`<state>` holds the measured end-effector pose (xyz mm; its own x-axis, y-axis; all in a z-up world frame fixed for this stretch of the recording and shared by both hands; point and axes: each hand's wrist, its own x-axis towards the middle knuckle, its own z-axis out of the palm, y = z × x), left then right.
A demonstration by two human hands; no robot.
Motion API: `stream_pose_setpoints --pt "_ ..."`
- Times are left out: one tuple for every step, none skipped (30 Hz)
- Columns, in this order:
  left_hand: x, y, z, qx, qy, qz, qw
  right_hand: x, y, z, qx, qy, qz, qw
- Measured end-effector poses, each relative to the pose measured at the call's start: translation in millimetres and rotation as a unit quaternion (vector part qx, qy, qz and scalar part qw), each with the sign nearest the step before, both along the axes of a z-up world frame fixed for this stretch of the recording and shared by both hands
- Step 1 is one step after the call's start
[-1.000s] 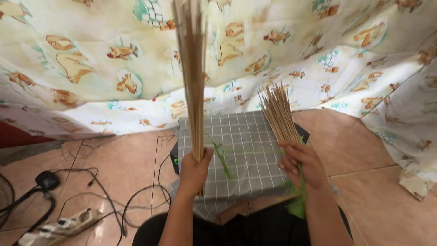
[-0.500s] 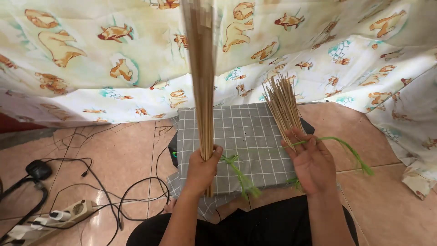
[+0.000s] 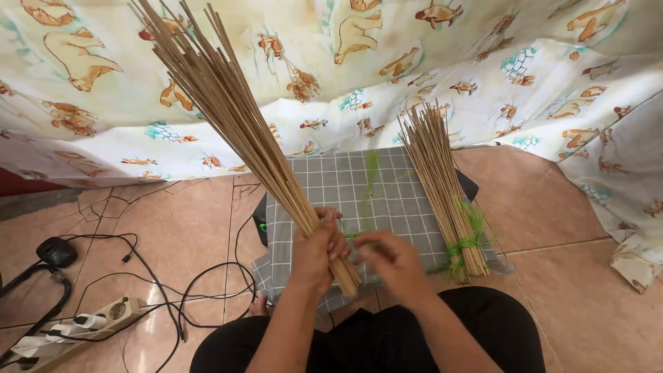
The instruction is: Gathering thin wooden sticks into bundles and securing them with plastic ties at a natural pace.
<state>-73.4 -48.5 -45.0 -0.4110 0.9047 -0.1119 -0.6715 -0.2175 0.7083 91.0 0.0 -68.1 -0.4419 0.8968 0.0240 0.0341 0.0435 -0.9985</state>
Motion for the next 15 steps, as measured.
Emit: stream_pose_setpoints --pt "2 -1 -2 0.016 -0.026 -0.009 1.0 -6 -9 7 -0.018 -0.014 0.059 0.998" --pt "3 2 -12 0.015 -0.026 -0.008 1.0 -7 -7 3 -0.018 -0.015 0.06 0.998" --pt "4 5 -23 0.039 -0.042 0.023 0.998 -8 -6 -2 -0.029 0.002 0.074 0.997" --pt "5 8 -32 0.062 -0.057 0.054 0.995 -9 -5 -5 -0.039 0.019 0.087 0.995" --pt "6 6 -28 0.062 -0.058 0.054 0.995 -9 -4 -5 -0.039 0.018 0.087 0.995" --pt "7 4 -24 0.021 -0.023 0.05 0.998 -8 -3 -4 -0.049 -0.024 0.102 0.993" --pt "9 2 -20 -0.019 0.013 0.045 0.999 -8 -3 -4 -0.058 -0.064 0.116 0.989" --pt "11 2 -15 -0.019 0.013 0.044 0.999 -8 -3 2 -0.058 -0.064 0.116 0.99" --pt "14 1 -10 -0.065 0.032 0.023 0.997 -8 -4 7 -0.019 -0.106 0.144 0.984" --pt "16 1 -5 -0.111 0.051 0.002 0.992 -9 -5 13 0.02 -0.146 0.171 0.974" --pt "18 -2 -2 -0.112 0.052 0.002 0.992 -8 -5 16 0.02 -0.145 0.171 0.974" --pt "19 -4 1 -0.076 0.094 -0.044 0.992 -7 -5 20 -0.042 -0.105 0.197 0.974" --pt "21 -7 4 -0.041 0.136 -0.091 0.986 -6 -5 24 -0.105 -0.062 0.221 0.968" --pt "21 -7 4 -0.043 0.137 -0.092 0.985 -7 -8 20 -0.106 -0.061 0.221 0.968" --pt "23 -6 4 -0.048 0.17 -0.093 0.98 -7 -10 16 -0.108 -0.074 0.192 0.973"
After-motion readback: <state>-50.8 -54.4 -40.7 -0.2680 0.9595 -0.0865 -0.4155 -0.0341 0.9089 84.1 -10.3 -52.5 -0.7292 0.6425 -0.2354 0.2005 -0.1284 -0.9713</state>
